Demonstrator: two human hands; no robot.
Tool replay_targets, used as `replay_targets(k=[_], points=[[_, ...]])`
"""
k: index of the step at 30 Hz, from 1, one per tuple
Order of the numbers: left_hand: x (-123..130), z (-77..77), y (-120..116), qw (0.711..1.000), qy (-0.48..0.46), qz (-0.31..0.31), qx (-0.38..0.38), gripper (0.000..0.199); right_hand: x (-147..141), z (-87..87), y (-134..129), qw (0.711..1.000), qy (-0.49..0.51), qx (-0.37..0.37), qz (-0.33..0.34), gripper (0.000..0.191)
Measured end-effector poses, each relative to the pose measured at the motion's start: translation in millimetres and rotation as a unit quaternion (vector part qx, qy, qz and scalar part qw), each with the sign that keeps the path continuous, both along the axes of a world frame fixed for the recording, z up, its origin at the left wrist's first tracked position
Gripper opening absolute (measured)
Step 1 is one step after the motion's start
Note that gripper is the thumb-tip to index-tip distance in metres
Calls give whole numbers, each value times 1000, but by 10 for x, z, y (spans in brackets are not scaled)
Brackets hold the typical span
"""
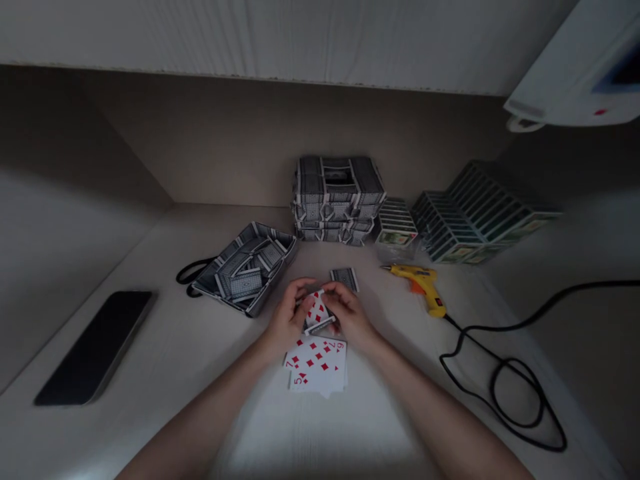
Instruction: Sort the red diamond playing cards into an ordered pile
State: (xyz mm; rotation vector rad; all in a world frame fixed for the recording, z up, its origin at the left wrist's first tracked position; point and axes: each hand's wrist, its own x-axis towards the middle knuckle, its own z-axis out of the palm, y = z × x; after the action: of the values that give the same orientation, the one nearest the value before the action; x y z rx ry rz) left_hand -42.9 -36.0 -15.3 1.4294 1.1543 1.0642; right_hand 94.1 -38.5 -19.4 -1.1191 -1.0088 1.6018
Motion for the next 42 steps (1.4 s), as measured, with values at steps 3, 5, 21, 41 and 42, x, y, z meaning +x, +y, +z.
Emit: replay_targets(k=[3,5,21,41,42], points=[[2,-7,3,1000,-4,12,-10,31,-3,6,-2,1000,28,4,-11,22],[0,3,5,1000,-14,11,-20,29,-11,9,0,998,42,13,-38,21],[-10,61,62,985,-114,33,-122,26,-22,36,19,998,43,7,-52,24],[-4,78,-21,997,-30,57,-34,15,46,24,58,984,149,-78,60,37],[0,78,-29,998,-33,51,-33,16,42,9,60,985,138,-75,67,36]])
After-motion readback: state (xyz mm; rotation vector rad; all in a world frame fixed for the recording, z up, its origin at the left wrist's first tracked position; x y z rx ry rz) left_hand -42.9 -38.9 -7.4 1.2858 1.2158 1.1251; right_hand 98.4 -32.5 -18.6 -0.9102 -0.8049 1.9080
